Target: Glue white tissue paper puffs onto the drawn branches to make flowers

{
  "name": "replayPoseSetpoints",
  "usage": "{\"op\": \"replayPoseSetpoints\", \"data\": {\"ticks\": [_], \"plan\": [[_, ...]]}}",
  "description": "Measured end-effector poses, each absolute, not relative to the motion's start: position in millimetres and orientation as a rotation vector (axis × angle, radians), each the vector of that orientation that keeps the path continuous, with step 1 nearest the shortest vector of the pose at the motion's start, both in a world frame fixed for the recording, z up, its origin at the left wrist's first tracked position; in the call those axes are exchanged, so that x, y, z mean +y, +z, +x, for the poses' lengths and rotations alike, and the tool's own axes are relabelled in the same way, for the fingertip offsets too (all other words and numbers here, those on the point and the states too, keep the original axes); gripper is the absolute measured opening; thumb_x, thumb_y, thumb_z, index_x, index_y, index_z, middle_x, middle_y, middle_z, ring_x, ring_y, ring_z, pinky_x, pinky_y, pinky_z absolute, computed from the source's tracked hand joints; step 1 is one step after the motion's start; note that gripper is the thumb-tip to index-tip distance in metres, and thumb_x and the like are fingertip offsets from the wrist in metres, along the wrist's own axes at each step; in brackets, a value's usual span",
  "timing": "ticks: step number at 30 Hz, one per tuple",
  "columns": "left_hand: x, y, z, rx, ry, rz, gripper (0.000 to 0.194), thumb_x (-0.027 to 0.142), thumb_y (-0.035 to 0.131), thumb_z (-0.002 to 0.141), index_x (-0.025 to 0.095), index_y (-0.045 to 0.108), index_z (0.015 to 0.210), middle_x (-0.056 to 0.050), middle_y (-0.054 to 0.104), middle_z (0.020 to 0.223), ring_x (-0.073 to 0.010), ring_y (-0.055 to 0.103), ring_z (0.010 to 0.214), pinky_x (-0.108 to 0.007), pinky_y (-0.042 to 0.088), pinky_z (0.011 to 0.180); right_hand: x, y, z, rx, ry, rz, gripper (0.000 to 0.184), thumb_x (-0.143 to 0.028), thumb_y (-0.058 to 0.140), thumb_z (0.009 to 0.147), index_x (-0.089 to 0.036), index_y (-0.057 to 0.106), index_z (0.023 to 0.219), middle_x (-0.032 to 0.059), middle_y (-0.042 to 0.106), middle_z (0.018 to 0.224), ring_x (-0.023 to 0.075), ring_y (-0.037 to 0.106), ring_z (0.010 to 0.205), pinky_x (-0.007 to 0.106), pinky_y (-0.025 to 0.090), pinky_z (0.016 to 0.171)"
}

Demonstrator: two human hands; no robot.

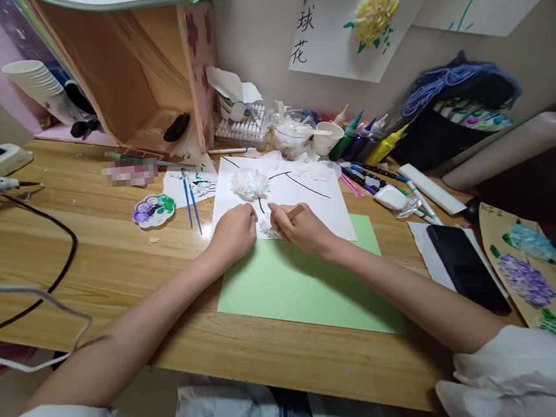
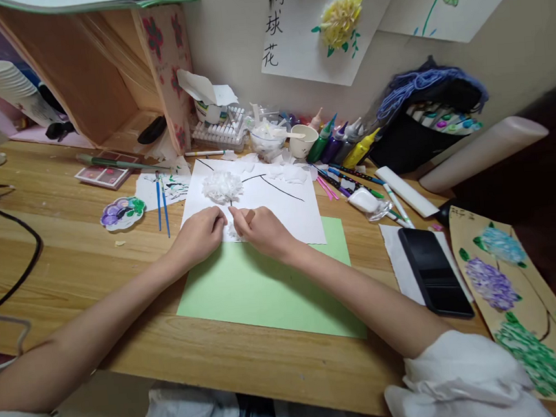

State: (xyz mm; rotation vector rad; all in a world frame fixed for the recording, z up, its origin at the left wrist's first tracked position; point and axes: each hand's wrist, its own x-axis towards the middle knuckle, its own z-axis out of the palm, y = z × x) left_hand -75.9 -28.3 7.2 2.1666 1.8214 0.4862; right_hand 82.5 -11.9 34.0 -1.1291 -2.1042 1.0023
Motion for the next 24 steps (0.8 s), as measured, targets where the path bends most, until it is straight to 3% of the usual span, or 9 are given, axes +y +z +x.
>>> {"op": "replayPoseSetpoints", "data": {"ticks": [5,10,15,24], "plan": [[-28,7,-77,1.808,0.514,2.142,0.019,0.017,0.034,0.083,0.017,0.053,0.081,-0.008,0.063,0.085,-0.0214,0.057,0.08,-0.031,0.039,0.067,5,45,110,-1.819,1.018,-1.024,0.049,-0.048,0.03,0.092,-0.019,0.048,0.057,-0.0044,0.042,0.041,0.0089,0.04,0.037,0.024,0.034,0.045],[-29,6,-77,1.821,0.55,2.095,0.02,0.017,0.033,0.083,0.018,0.052,0.08,-0.007,0.063,0.084,-0.0208,0.057,0.08,-0.03,0.038,0.068,43,34,140,-1.853,0.569,-1.066,0.024,-0.036,0.044,0.089,-0.019,0.055,0.076,0.0014,0.058,0.071,0.0145,0.055,0.068,0.026,0.04,0.063],[-30,3,-77,1.84,0.58,2.072,0.019,0.018,0.032,0.084,0.018,0.051,0.08,-0.006,0.062,0.085,-0.0203,0.056,0.081,-0.03,0.037,0.068,81,5,143,-1.99,0.258,-1.145,0.005,-0.021,0.052,0.08,-0.018,0.054,0.083,0.0058,0.062,0.084,0.02,0.057,0.077,0.03,0.041,0.069],[-30,5,-77,1.832,0.617,2.051,0.018,0.018,0.032,0.084,0.019,0.049,0.078,-0.005,0.061,0.083,-0.0191,0.055,0.078,-0.029,0.036,0.066,111,-12,124,-2.105,0.046,-1.241,0.013,-0.007,0.049,0.071,-0.019,0.052,0.07,0.0061,0.06,0.069,0.0223,0.055,0.072,0.03,0.039,0.066]]}}
